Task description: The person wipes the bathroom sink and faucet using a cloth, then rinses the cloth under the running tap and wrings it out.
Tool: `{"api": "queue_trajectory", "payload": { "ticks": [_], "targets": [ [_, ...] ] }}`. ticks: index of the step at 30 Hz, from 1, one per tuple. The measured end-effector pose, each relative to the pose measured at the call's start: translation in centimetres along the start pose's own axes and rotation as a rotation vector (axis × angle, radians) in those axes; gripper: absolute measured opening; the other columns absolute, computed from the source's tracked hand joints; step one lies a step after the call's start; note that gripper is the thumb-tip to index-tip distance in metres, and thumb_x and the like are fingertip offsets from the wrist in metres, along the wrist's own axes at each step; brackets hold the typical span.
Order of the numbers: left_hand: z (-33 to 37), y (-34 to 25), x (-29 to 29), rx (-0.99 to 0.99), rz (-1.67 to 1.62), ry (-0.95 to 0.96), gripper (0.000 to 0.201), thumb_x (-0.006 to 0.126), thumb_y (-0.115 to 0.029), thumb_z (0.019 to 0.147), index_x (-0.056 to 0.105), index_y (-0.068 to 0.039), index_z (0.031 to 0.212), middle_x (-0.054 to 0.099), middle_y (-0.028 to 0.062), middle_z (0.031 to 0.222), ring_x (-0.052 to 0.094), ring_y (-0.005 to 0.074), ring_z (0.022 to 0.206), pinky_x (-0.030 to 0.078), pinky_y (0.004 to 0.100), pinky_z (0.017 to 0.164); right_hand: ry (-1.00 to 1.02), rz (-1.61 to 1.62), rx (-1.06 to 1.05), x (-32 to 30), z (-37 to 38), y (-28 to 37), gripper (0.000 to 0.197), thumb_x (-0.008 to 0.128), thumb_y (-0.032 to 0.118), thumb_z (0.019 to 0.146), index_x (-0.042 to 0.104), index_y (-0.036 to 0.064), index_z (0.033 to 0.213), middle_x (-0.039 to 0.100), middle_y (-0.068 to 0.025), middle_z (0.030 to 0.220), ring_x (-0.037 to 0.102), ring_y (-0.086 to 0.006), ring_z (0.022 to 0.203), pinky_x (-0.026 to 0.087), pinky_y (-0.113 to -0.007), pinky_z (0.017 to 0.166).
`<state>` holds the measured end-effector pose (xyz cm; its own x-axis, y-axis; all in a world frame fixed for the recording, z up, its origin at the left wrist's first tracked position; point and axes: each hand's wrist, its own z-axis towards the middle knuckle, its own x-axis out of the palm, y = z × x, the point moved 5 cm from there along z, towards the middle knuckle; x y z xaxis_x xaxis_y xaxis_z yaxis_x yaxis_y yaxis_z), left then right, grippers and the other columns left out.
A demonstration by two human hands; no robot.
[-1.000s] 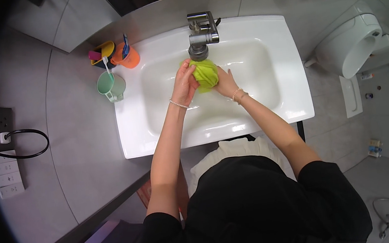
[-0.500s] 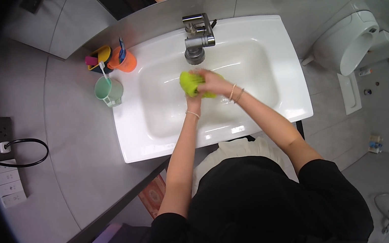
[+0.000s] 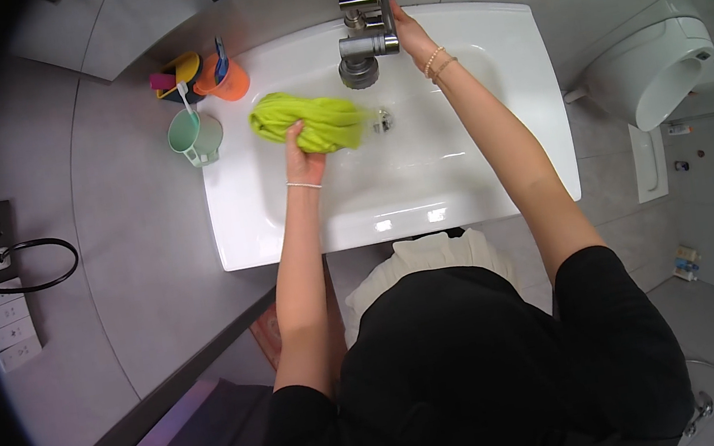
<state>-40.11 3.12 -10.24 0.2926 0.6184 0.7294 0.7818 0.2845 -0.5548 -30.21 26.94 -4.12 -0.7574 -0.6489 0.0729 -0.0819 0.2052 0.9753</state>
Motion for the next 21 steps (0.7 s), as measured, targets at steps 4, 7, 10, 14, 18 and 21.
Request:
{"api": "queue_trajectory", "payload": {
  "ticks": [4,7,10,14,18,21],
  "targets": [
    [-0.7,-3.4,-1.1,0.094,0.006,-0.052,0.041,0.057,-0.023,0.076,0.046,-0.005,0.112,0.054,0.0070,0.109,0.052,0.0232,0.103,0.041,0.0392,0.091,-0.030,0.037,-0.147,-1.3,-0.6,-2.5,0.054,0.043,0.031,0.090,0.027,0.0095,0.136,0.035,-0.0056,0.136,0.030,-0.0150,0.125,0.019,-0.025,0.102],
    [-1.9,-3.9,-1.1,0.090,0.003,-0.140,0.042,0.055,-0.026,0.076,0.046,-0.006,0.112,0.054,0.0082,0.109,0.052,0.0243,0.102,0.042,0.0405,0.090,-0.272,0.217,0.005,0.1,-4.7,-10.5,0.047,0.047,0.038,0.087,0.043,0.0081,0.123,0.053,-0.0032,0.110,0.045,-0.0136,0.103,0.032,-0.028,0.092],
    [-2.9,-3.1,-2.4,0.060,-0.021,-0.212,0.042,0.053,-0.028,0.077,0.047,-0.006,0.111,0.055,0.0092,0.106,0.054,0.0251,0.099,0.044,0.0409,0.087,-0.092,0.540,0.710,8.9,-12.3,-15.3,0.064,0.050,0.054,0.079,0.040,0.0087,0.123,0.045,-0.0121,0.114,0.041,-0.0194,0.108,0.034,-0.038,0.091],
    [-3.2,0.6,-3.3,-0.052,0.000,-0.162,0.040,0.053,-0.026,0.076,0.048,-0.004,0.110,0.056,0.0090,0.103,0.055,0.0244,0.097,0.047,0.0385,0.083,0.408,1.185,0.692,15.7,-14.2,-15.0,0.081,0.050,0.064,0.073,0.034,0.0078,0.130,0.047,-0.0139,0.122,0.047,-0.0292,0.111,0.035,-0.053,0.092],
    [-3.1,2.1,-5.4,-0.144,0.296,-0.245,0.041,0.053,-0.023,0.076,0.048,0.000,0.109,0.058,0.0102,0.097,0.056,0.0233,0.094,0.047,0.0368,0.080,0.563,1.120,0.696,15.8,-13.9,-12.7,0.071,0.049,0.059,0.078,0.037,0.0093,0.127,0.048,-0.0101,0.121,0.049,-0.0286,0.109,0.039,-0.054,0.088],
    [-2.1,0.2,-5.0,-0.050,1.329,-0.339,0.050,0.052,-0.034,0.079,0.047,0.005,0.110,0.058,0.0097,0.096,0.053,0.0231,0.100,0.042,0.0363,0.084,0.759,0.850,0.798,16.0,-15.7,-12.6,0.056,0.052,0.050,0.081,0.044,0.0111,0.121,0.051,-0.0088,0.117,0.052,-0.0254,0.104,0.046,-0.047,0.082]
  ]
}}
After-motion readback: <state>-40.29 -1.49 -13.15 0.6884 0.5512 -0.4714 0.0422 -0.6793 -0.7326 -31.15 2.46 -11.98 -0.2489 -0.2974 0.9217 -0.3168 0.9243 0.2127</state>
